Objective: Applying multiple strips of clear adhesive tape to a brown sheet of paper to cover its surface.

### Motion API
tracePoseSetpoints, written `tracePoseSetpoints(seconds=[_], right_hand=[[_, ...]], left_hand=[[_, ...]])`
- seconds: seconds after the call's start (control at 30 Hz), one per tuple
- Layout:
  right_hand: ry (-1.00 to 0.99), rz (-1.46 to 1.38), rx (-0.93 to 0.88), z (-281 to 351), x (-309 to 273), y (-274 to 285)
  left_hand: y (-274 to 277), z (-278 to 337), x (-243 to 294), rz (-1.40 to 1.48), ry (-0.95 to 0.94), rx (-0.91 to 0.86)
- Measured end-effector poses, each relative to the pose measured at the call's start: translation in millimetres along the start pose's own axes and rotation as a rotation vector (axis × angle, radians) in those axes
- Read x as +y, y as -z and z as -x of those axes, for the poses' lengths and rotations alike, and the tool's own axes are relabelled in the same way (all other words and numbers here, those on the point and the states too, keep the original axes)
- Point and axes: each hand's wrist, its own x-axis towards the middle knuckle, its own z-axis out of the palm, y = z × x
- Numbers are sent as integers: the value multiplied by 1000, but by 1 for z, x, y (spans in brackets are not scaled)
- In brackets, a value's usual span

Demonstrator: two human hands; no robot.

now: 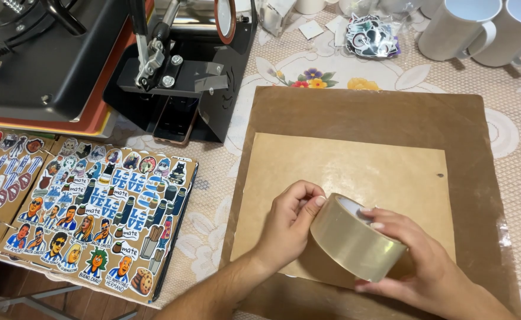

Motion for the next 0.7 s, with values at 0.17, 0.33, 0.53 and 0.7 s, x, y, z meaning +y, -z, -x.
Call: tracePoseSetpoints(seconds=[0.17,0.33,0.53,0.7], right_hand=[[-47,187,122,7,4,-2],[80,297,133,-9,-9,19],[74,911,123,15,10,56],[82,1115,171,-7,-4,71]], left_hand=[[-3,1,-2,129,152,0],[9,-5,9,171,252,80],[30,-15,12,95,193,179],[28,-13,17,57,131,210]])
